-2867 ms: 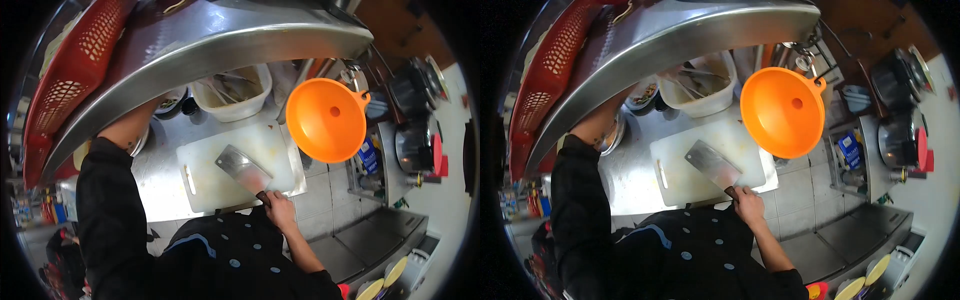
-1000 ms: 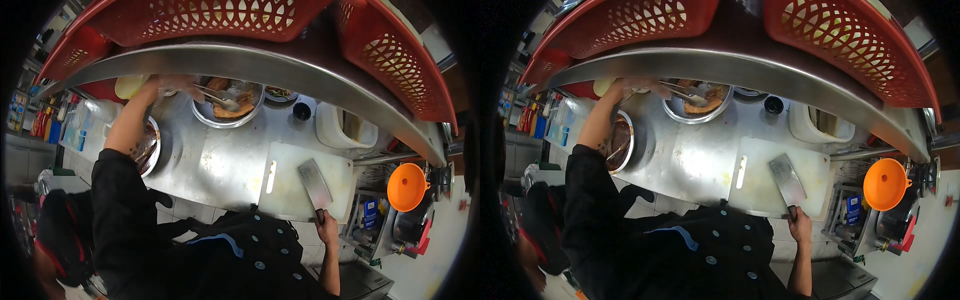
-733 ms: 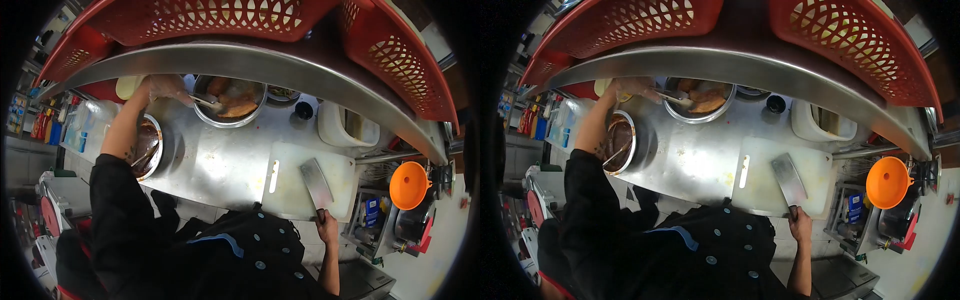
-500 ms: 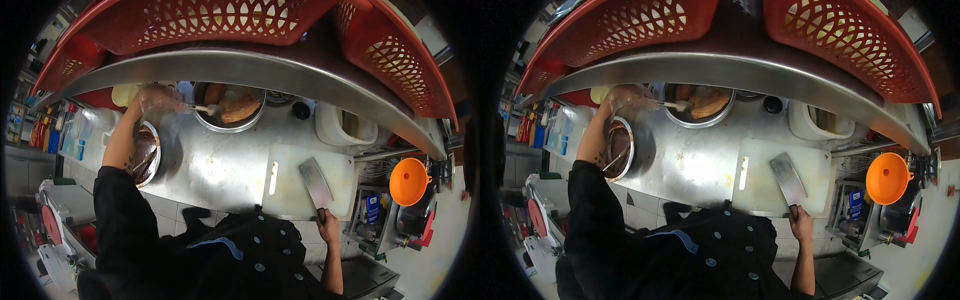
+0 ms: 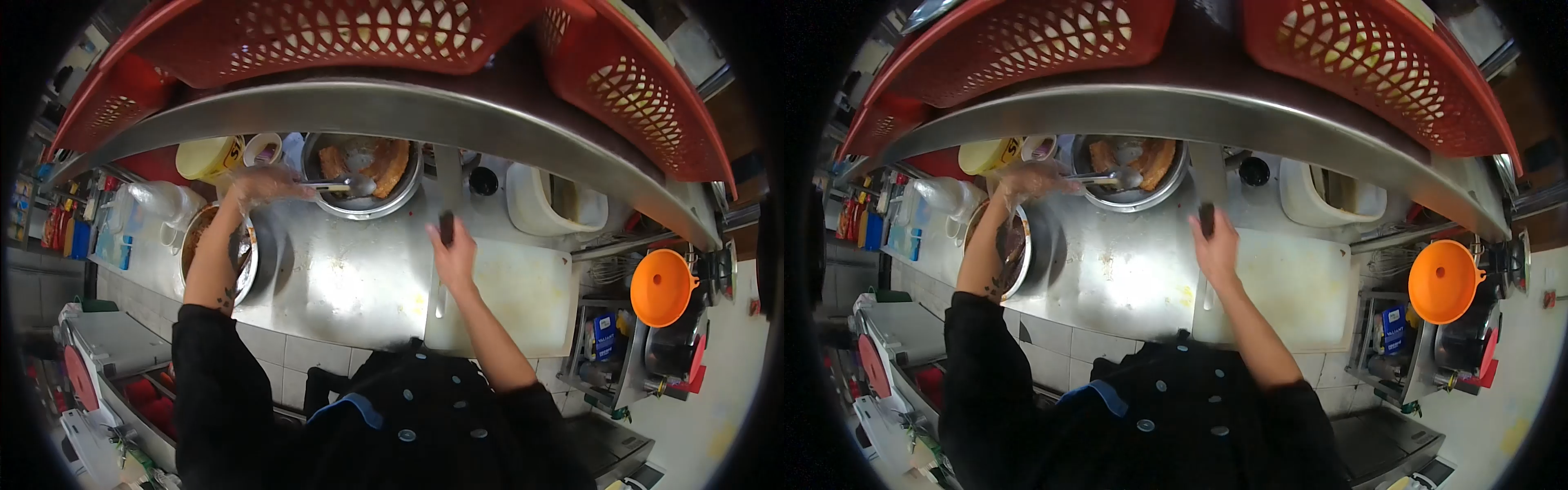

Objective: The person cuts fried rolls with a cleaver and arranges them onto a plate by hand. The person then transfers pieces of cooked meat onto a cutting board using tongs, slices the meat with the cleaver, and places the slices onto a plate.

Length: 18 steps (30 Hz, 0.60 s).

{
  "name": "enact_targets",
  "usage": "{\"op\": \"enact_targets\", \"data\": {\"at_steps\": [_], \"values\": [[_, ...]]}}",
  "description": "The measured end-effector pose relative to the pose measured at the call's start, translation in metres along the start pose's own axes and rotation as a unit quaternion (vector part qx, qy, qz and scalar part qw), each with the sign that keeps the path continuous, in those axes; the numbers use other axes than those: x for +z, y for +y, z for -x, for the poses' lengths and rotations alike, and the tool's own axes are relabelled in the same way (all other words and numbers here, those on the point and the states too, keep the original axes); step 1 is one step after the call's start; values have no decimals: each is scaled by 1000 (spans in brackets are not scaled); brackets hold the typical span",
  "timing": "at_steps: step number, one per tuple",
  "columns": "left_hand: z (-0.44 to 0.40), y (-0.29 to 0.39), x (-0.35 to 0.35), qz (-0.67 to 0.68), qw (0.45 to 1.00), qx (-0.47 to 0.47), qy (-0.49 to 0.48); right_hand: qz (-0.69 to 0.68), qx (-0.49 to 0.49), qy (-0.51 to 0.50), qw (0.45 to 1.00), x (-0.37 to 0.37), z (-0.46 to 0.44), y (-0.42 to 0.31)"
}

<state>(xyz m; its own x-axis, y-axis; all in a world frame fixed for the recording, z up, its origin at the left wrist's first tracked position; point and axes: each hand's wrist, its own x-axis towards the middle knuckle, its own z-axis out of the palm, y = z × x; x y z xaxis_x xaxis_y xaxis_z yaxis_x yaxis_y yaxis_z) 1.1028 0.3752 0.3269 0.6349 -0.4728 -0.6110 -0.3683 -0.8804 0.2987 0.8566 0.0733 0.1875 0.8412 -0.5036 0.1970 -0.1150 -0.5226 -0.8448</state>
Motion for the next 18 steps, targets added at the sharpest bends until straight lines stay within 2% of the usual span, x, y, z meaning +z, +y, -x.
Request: {"op": "enact_targets", "data": {"at_steps": [3,6,7,8,9,10,12,13,15,18], "values": [[-12,-20,15,-69,995,39,58,-6,-38,46,998,56,-72,-17],[-7,-23,16,-62,997,27,29,11,-17,27,999,80,-94,-21],[-1,-23,20,-58,998,21,31,25,-17,28,999,80,-94,-16],[5,-21,26,-62,994,50,72,39,-17,29,999,79,-93,-10],[7,-17,32,-66,988,80,111,-10,21,18,1000,75,-86,-6],[10,-8,31,-63,989,80,109,-8,22,15,1000,66,-76,0],[13,9,28,-95,995,25,8,20,58,38,997,45,-50,13],[11,11,35,-94,995,28,2,24,63,37,997,33,-39,15],[10,18,54,-95,988,118,25,-26,113,48,992,10,-15,18],[5,49,69,-117,984,134,11,-43,112,67,991,-9,9,29]]}}
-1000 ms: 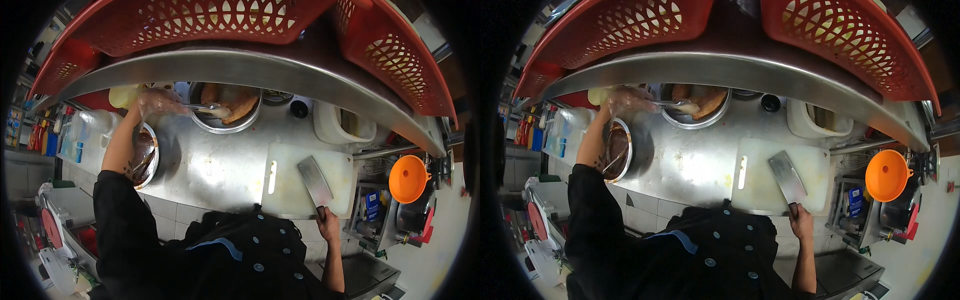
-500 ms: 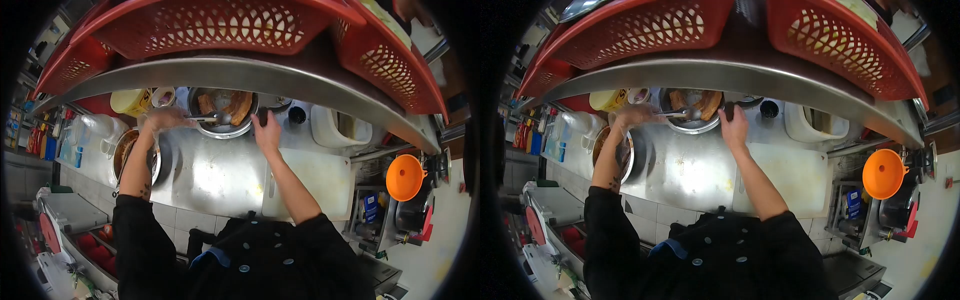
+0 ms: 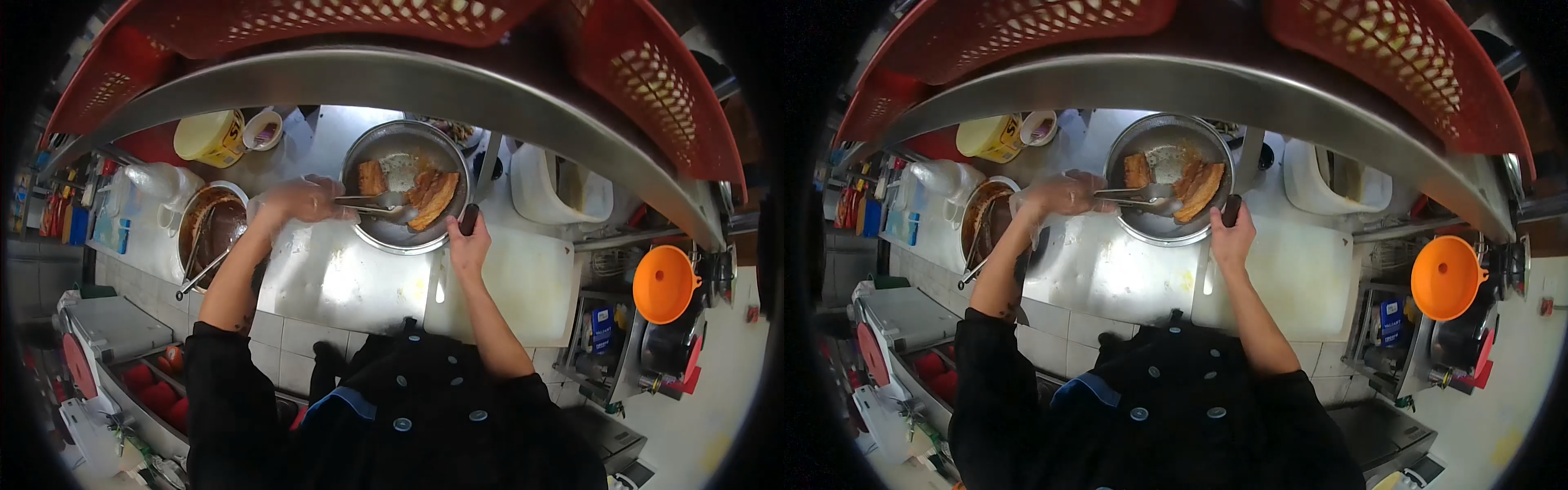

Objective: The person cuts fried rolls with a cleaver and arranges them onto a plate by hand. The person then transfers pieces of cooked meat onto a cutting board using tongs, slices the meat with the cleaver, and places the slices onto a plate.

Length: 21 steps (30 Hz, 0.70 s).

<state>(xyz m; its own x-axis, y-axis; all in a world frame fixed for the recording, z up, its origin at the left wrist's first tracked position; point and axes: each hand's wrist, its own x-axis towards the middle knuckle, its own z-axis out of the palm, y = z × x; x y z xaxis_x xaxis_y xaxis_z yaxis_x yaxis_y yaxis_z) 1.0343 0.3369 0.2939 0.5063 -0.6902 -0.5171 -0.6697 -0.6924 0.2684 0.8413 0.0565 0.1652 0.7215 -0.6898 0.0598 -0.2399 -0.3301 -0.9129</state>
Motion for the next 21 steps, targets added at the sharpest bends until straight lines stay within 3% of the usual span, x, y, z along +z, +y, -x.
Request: {"op": "enact_targets", "data": {"at_steps": [7,16,21], "values": [[6,49,-1,-8,999,-31,19,-22,-55,-2,998,-9,12,13],[12,54,9,20,1000,4,-7,-67,-6,-22,997,-13,12,13],[4,61,22,28,994,-14,109,-64,-26,-14,997,-9,11,17]]}}
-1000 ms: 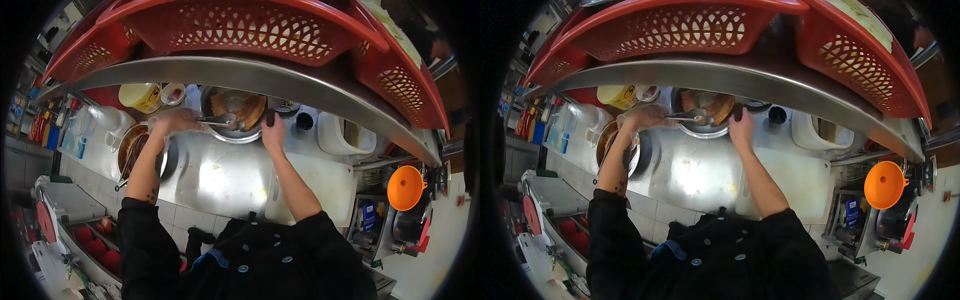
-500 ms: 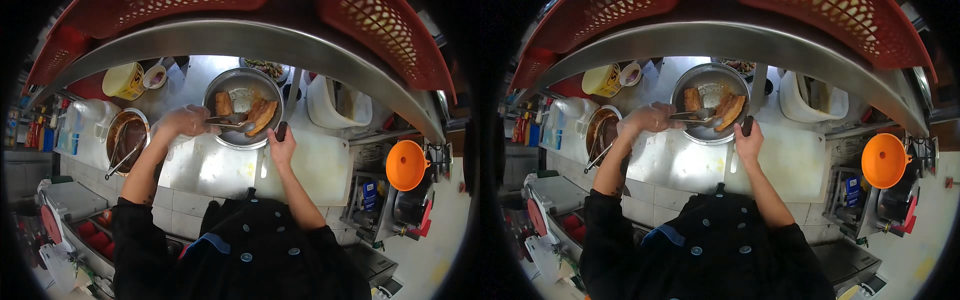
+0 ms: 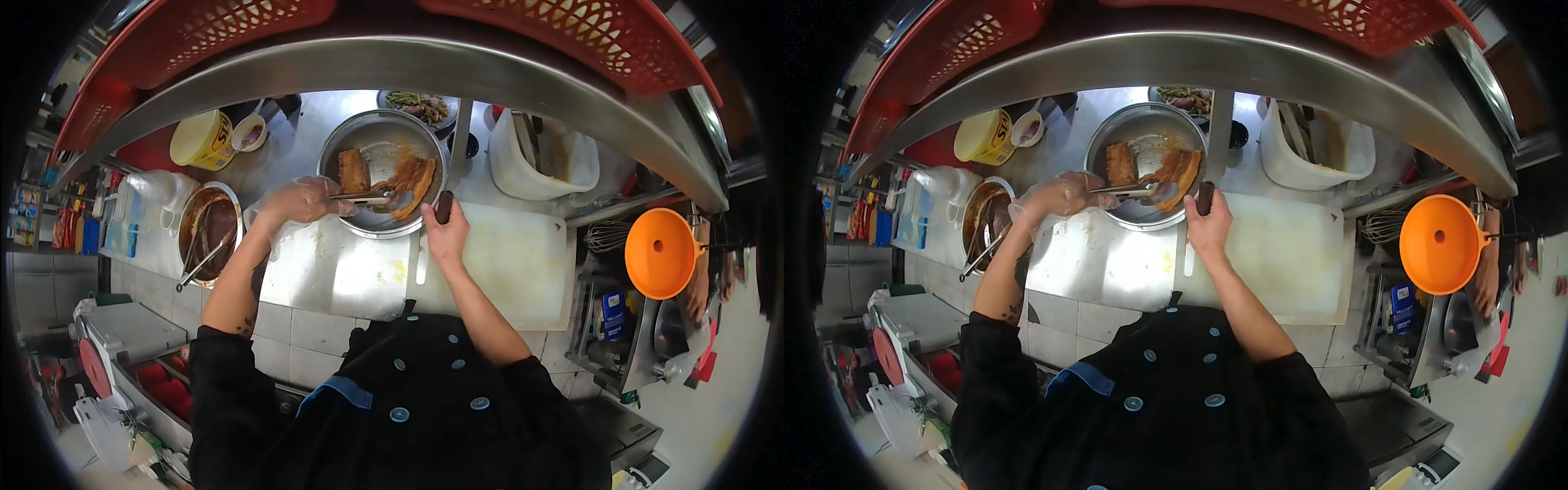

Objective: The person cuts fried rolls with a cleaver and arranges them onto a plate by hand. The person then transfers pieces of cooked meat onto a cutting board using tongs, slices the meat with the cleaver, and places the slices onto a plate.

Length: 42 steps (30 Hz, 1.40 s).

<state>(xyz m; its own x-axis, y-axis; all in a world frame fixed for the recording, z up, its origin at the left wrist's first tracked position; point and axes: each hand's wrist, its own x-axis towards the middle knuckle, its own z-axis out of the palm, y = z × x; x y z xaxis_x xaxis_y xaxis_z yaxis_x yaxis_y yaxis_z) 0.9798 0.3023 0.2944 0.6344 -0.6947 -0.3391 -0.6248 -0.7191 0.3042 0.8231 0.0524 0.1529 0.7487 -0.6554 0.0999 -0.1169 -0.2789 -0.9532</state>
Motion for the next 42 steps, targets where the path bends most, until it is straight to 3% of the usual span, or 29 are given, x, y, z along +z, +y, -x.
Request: {"op": "enact_targets", "data": {"at_steps": [1,3,4,6,8,9,12,13,16,18,20,23,25,26,29,31,32,34,36,38,39,40,42], "values": [[-3,-2,-4,-1,1000,5,-2,1,-14,2,1000,0,0,2],[-9,-10,-19,85,990,34,-106,6,-5,-1,1000,-6,1,0],[-5,-17,-18,82,990,39,-108,9,0,-8,1000,-9,0,-7],[12,-35,-12,40,999,-18,-20,24,-17,-17,999,-31,-1,-21],[20,-45,-34,41,993,-54,-92,-1,-7,-59,998,-59,-3,-6],[31,-42,-46,48,991,-93,-82,4,1,-42,999,-82,-4,-9],[60,-13,-75,59,991,-118,-7,142,-23,-172,975,-168,-4,-58],[57,11,-95,101,985,-120,-70,150,-6,-154,976,-191,-4,-67],[26,43,-85,181,969,-30,-164,158,11,-191,969,-242,-1,-90],[-12,69,-58,37,976,182,-115,232,7,-181,956,-260,5,-105],[-62,110,-44,-28,945,221,-238,254,30,-169,952,-268,12,-111],[-115,164,-27,-66,918,279,-275,265,47,-142,952,-273,20,-107],[-130,197,-39,-216,899,251,-287,255,46,-124,958,-273,29,-102],[-130,197,-45,-216,899,251,-286,236,60,-115,963,-273,36,-100],[-122,177,-59,-150,928,251,-229,218,91,-105,966,-278,59,-94],[-92,152,-60,-89,956,252,-120,191,92,-76,974,-282,74,-93],[-79,137,-51,-89,956,251,-123,190,95,-77,974,-281,82,-90],[-47,115,-24,53,972,226,-32,215,167,-62,960,-276,96,-82],[-2,124,-5,178,967,122,-133,241,154,-69,956,-264,102,-85],[28,130,33,182,961,65,-196,285,141,-96,943,-251,99,-93],[41,122,76,231,959,115,-120,287,140,-103,942,-245,99,-89],[51,136,95,242,961,50,-128,298,122,-113,940,-241,98,-79],[62,155,143,284,958,-1,-35,319,94,-132,934,-234,95,-66]]}}
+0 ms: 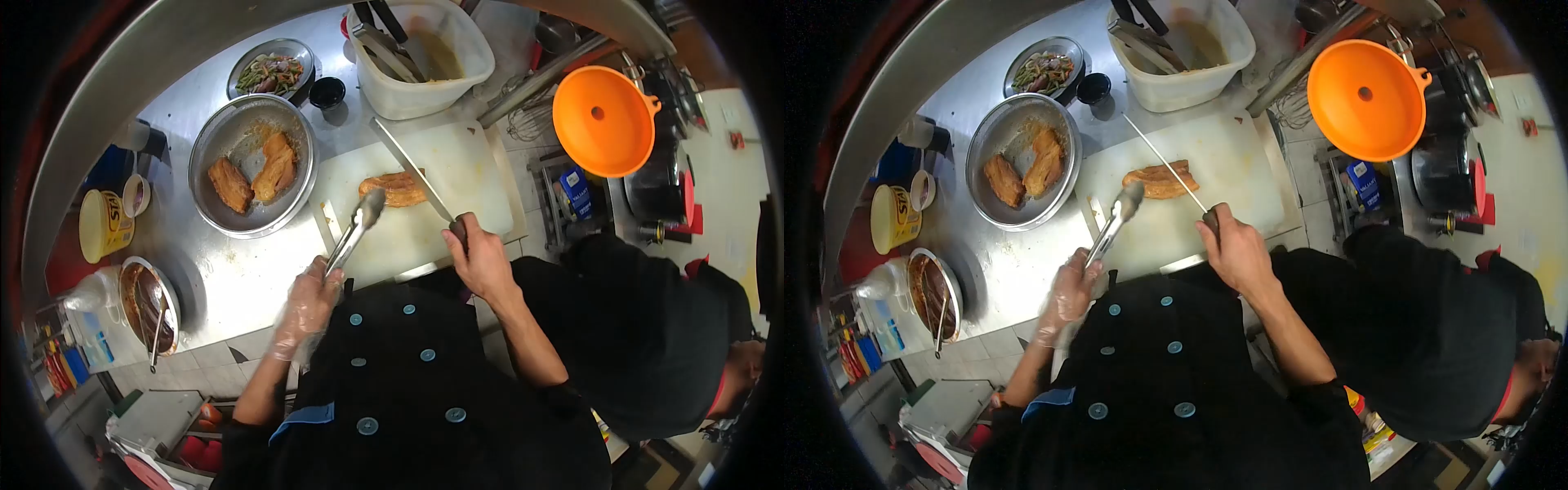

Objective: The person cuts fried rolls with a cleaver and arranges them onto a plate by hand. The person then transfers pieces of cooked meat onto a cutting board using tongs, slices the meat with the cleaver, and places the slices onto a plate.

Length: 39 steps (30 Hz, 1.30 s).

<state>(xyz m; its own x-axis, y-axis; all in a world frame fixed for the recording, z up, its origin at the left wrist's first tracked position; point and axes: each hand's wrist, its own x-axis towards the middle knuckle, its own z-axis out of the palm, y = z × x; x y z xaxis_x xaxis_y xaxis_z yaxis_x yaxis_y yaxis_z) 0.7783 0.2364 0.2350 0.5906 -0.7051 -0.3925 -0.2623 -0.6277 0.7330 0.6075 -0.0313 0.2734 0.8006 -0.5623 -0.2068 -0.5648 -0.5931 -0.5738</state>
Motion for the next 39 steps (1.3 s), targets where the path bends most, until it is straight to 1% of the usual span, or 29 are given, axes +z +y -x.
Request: {"op": "enact_targets", "data": {"at_steps": [1,2,4,5,7,11,13,14,15,17,18,19,20,21,22,24,25,26,29,31,32,34,35,37,39], "values": [[1,9,15,3,999,-35,41,2,-6,-5,1000,4,-5,2],[-2,11,25,7,998,-40,45,8,-9,-13,1000,9,-9,5],[-9,14,43,-31,996,-46,68,19,-6,-44,999,20,-14,18],[-13,17,51,-26,995,-55,73,23,-13,-52,998,23,-16,23],[-19,19,60,-125,985,-102,64,41,-24,-50,998,29,-16,28],[-19,18,65,-140,982,-113,61,26,-45,-56,997,17,-20,25],[-20,10,72,-140,983,-87,84,-36,-70,-8,997,-5,-19,3],[-19,11,73,-140,983,-92,81,-77,-99,26,992,-14,-14,-7],[-19,15,73,-139,982,-95,85,-78,-97,21,992,-23,-9,-15],[-19,16,73,-138,982,-97,89,-103,-176,93,975,-34,-2,-26],[-19,16,73,-137,982,-99,87,-105,-178,100,973,-31,-2,-26],[-19,15,73,-136,982,-100,85,-105,-177,99,974,-12,-11,-8],[-18,14,73,-136,982,-100,82,-17,-107,26,994,22,-26,23],[-18,14,73,-125,983,-106,80,72,-34,-47,996,41,-31,44],[-19,13,72,-115,984,-110,78,69,-43,-28,996,46,-26,44],[-29,11,75,-108,984,-100,96,63,-56,-24,996,42,-41,45],[-19,8,74,-113,985,-93,89,45,-45,-26,998,45,-30,43],[-23,9,72,-114,985,-91,95,59,-28,-47,997,42,-30,43],[-20,15,71,-121,983,-104,86,31,-17,-64,997,34,-33,43],[-19,11,70,-100,987,-76,96,30,-15,-63,997,31,-32,41],[-17,12,68,-102,987,-77,98,29,-16,-63,997,29,-32,39],[-14,17,61,-48,991,-84,92,1,-27,-51,998,22,-30,29],[-14,19,60,-48,991,-85,92,-26,-32,-40,998,19,-26,23],[-12,23,59,-57,988,-116,81,-38,-34,-39,998,12,-15,6],[-12,15,65,-70,987,-113,88,-51,-37,-34,997,17,-12,2]]}}
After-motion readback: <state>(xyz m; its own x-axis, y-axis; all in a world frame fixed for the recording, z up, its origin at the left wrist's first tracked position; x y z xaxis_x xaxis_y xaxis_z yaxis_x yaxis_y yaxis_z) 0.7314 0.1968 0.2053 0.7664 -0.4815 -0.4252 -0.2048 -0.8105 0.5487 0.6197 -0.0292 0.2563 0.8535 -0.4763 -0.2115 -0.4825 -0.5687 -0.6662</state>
